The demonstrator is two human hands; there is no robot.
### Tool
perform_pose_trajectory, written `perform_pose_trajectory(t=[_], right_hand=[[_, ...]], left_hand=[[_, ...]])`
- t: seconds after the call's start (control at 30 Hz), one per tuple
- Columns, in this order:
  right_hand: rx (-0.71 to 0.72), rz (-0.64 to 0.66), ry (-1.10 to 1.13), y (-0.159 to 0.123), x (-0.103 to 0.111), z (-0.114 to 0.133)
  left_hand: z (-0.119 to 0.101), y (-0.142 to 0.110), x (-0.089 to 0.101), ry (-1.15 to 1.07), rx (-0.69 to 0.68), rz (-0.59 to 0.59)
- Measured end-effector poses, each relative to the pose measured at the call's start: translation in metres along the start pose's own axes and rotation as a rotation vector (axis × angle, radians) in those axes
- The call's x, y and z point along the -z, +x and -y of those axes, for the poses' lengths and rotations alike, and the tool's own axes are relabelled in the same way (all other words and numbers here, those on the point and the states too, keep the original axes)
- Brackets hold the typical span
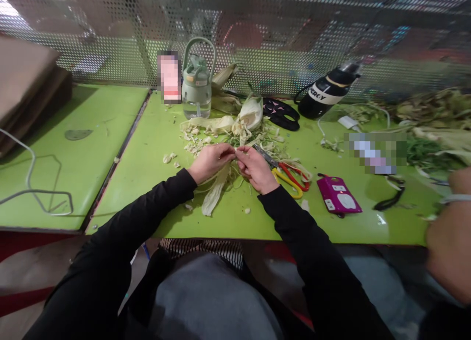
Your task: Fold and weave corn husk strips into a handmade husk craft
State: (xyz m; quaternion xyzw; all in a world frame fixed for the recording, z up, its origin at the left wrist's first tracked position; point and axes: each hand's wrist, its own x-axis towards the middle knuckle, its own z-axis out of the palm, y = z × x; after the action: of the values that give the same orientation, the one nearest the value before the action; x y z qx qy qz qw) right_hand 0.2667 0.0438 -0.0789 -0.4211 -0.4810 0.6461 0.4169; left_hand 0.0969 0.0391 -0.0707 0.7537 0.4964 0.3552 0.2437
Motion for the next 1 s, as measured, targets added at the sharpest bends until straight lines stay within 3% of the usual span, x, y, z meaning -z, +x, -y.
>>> perform_pose_trajectory(t=[0.17,0.33,0.4,0.53,0.6,0.7,0.9,1.0], right_hand=[[0.181,-0.03,-0.27,0.0,0.002,0.001],[0.353,-0.072,-0.478,-0.003,0.003,0.005],[0.278,-0.071,-0.394,-0.004,0.003,0.007],[-0.014,0.025,-0.095,-0.003,0.002,0.01],[-0.079,0.055,-0.013,-0.003,0.002,0.012],[-0.105,0.047,0.034,-0.003,0.003,0.012],[-0.062,-0.013,0.025,-0.002,0.002,0.009],[-0.006,-0.05,-0.035,-0.001,0.001,0.005]], left_hand=[[-0.007,0.003,0.012,-0.154,0.144,0.054],[-0.003,0.005,0.024,-0.413,0.367,0.268],[0.0,0.006,0.024,-0.451,0.354,0.269],[0.004,0.007,0.016,-0.38,0.239,0.174],[0.002,0.006,0.01,-0.366,0.219,0.113],[-0.004,0.003,0.008,-0.332,0.221,0.048],[-0.015,-0.001,0.019,-0.245,0.241,0.16],[-0.014,-0.001,0.019,-0.209,0.239,0.163]])
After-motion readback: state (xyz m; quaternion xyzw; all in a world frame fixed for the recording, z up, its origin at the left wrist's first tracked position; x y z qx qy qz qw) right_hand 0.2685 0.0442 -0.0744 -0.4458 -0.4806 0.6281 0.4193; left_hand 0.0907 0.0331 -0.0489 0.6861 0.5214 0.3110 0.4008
